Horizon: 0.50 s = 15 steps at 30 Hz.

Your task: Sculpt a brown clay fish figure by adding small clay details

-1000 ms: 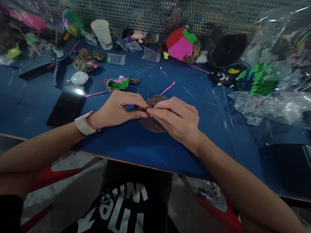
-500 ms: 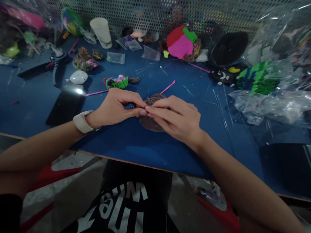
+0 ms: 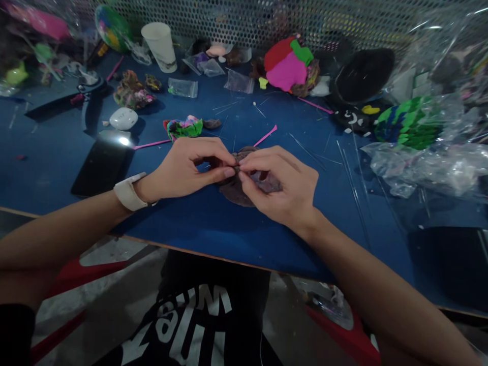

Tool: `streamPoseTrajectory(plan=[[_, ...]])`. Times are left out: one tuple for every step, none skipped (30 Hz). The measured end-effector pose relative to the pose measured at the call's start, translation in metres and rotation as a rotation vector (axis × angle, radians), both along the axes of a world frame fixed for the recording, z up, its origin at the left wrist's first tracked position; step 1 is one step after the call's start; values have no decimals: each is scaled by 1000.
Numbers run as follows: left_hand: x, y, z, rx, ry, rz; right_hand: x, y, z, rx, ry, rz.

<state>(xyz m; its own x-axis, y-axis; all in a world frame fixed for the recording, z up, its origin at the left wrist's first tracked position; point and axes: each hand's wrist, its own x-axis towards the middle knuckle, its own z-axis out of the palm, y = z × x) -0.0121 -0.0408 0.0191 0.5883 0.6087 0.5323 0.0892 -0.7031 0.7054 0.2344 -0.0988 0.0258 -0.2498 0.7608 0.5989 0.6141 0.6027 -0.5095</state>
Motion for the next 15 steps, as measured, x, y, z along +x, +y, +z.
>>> streamPoseTrajectory(plan=[[0,0,0,0,-5,2,0,0,0,16,26,18],[0,-1,0,4,-6,4,0,0,0,26,43,31],[0,-1,0,11,-5,6,0,0,0,19,47,36],[0,-1,0,22,-4,7,-1,0,0,-2,40,29],[0,-1,0,34,-4,7,-1,0,0,-33,27,10],[0,-1,-1,46,-5,7,-1,0,0,-62,18,-10],[0,-1,-1,54,-7,8,-2,0,0,-66,28,-21],[0,-1,-2,58,-11,10,-2,0,-1,-57,47,-17],[0,0,-3,59,-18,10,-3,1,-1,-23,70,7],[0,0,-3,58,-26,9,-4,2,-2,25,91,41],[0,0,-4,55,-34,8,-4,4,-3,73,107,76],[1,1,-4,55,-42,8,-4,5,-4,111,118,105],[1,1,-4,56,-46,12,-5,7,-5,132,126,119],[1,1,-4,60,-48,21,-5,8,-5,129,134,121],[0,1,-4,67,-48,32,-5,9,-6,108,149,113]])
